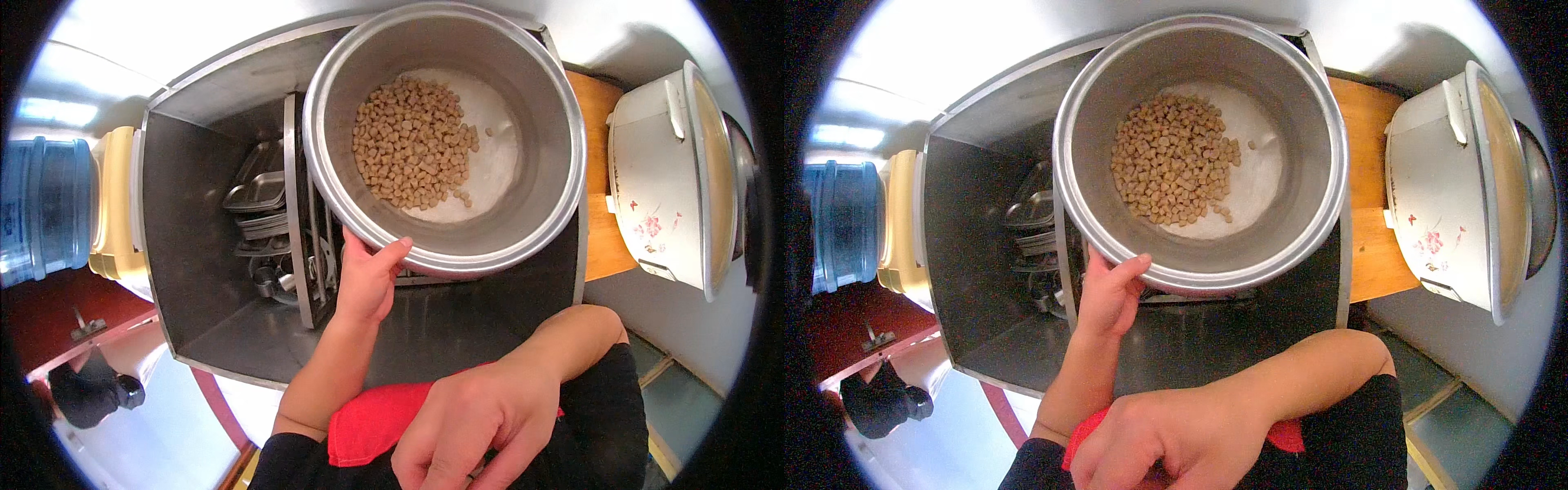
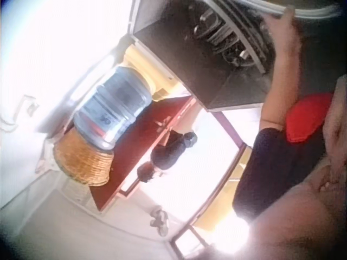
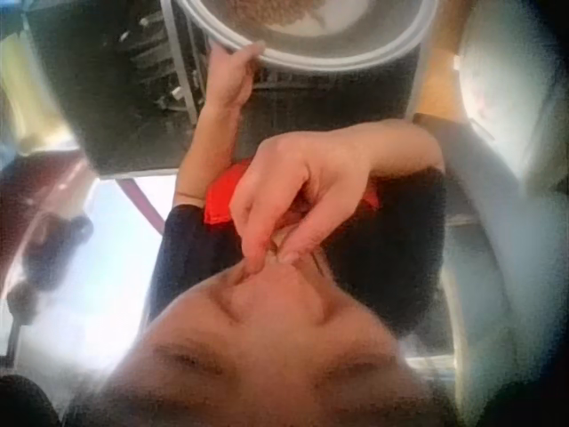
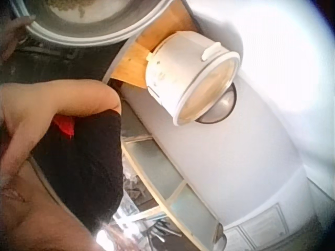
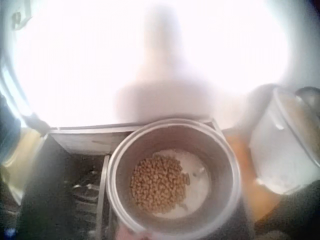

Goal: The person transfers cooked beans from a strainer into a rice cooker pot, then uses a ladle to scoop soup from a large pot and pour it over the beans. The person repeats the ladling action multiple times to fill the pot.

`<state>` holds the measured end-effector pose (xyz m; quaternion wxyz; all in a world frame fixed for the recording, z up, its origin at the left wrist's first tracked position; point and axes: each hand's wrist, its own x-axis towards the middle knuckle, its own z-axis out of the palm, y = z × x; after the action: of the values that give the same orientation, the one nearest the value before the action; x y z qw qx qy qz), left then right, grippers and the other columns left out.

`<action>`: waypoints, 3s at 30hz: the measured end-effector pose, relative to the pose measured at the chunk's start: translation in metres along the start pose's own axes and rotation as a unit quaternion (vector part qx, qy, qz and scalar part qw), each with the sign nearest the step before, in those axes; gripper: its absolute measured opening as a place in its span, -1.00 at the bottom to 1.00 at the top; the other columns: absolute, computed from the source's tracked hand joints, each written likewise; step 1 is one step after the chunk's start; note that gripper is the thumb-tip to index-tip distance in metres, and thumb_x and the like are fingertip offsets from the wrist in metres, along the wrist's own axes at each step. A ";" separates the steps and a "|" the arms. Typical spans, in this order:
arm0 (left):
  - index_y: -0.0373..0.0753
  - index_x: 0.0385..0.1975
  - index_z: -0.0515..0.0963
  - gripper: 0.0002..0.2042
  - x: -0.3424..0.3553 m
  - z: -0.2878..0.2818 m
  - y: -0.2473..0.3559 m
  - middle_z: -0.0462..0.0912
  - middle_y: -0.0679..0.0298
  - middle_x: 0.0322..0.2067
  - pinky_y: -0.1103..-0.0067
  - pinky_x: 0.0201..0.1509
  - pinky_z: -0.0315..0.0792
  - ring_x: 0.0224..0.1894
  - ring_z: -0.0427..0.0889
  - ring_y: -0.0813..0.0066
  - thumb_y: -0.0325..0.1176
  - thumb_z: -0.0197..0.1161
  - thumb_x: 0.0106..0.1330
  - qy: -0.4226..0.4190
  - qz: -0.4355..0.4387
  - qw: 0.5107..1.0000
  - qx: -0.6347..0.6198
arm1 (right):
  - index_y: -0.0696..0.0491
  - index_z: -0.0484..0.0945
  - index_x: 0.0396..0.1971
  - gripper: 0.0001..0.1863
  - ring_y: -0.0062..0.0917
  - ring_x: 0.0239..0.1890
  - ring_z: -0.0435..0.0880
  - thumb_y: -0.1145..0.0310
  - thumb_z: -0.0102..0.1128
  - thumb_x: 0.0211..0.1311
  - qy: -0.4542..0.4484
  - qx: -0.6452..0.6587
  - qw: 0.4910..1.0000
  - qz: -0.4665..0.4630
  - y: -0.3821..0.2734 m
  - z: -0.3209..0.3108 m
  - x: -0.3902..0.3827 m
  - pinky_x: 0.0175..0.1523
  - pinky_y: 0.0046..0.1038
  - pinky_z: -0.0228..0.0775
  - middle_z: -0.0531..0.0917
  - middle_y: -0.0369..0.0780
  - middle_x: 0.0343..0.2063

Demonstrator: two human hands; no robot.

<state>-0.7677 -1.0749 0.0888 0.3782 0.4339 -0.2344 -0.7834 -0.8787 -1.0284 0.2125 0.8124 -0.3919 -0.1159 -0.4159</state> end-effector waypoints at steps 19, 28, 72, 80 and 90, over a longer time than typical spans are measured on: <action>-0.19 -0.01 0.03 -0.43 0.000 0.001 0.001 0.26 0.18 -0.10 0.49 -0.10 0.35 -0.09 0.36 0.36 -0.69 0.04 -0.06 -0.001 -0.008 1.000 -0.008 | 0.18 0.51 -0.40 -0.80 -0.57 -0.55 0.47 0.48 0.14 -0.13 0.043 0.016 0.997 -0.060 -0.002 0.001 -0.001 -0.49 -0.66 0.26 0.49 -0.19 -0.53; -0.18 0.01 0.01 -0.41 0.001 0.000 0.000 0.24 0.18 -0.08 0.48 -0.05 0.31 -0.06 0.32 0.34 -0.70 0.03 -0.07 0.000 -0.004 1.000 -0.006 | 0.18 0.49 -0.45 -0.83 -0.65 -0.59 0.41 0.49 0.14 -0.14 0.040 0.056 0.996 0.052 -0.003 -0.007 -0.003 -0.53 -0.69 0.19 0.48 -0.21 -0.52; -0.18 -0.02 0.04 -0.44 -0.003 0.005 0.004 0.25 0.18 -0.09 0.49 -0.08 0.32 -0.08 0.33 0.36 -0.68 0.04 -0.06 0.003 -0.015 1.000 0.001 | 0.17 0.39 -0.72 -0.82 -0.56 -0.60 0.32 0.47 0.10 -0.01 0.116 -0.003 0.993 0.036 0.010 0.000 0.001 -0.50 -0.58 0.10 0.36 -0.27 -0.70; -0.19 -0.04 0.05 -0.45 -0.003 0.004 0.003 0.27 0.19 -0.11 0.50 -0.07 0.32 -0.09 0.35 0.38 -0.69 0.05 -0.07 0.001 -0.012 1.000 -0.003 | 0.18 0.30 -0.82 -0.70 -0.58 -0.64 0.30 0.47 -0.02 0.08 0.130 -0.001 0.988 0.082 0.010 0.001 0.003 -0.51 -0.57 0.09 0.33 -0.28 -0.75; -0.19 -0.05 0.06 -0.45 0.000 0.007 0.004 0.28 0.20 -0.13 0.52 -0.11 0.33 -0.12 0.36 0.40 -0.68 0.06 -0.07 0.005 -0.011 1.000 -0.001 | 0.18 0.18 -0.86 -0.63 -0.58 -0.72 0.18 0.47 -0.12 0.13 0.131 -0.016 0.985 0.108 0.013 -0.002 -0.002 -0.56 -0.53 0.02 0.22 -0.28 -0.81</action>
<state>-0.7719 -1.0775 0.0952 0.3710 0.4401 -0.2271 -0.7855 -0.8705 -1.0240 0.2029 0.8542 -0.3574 0.0411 -0.3755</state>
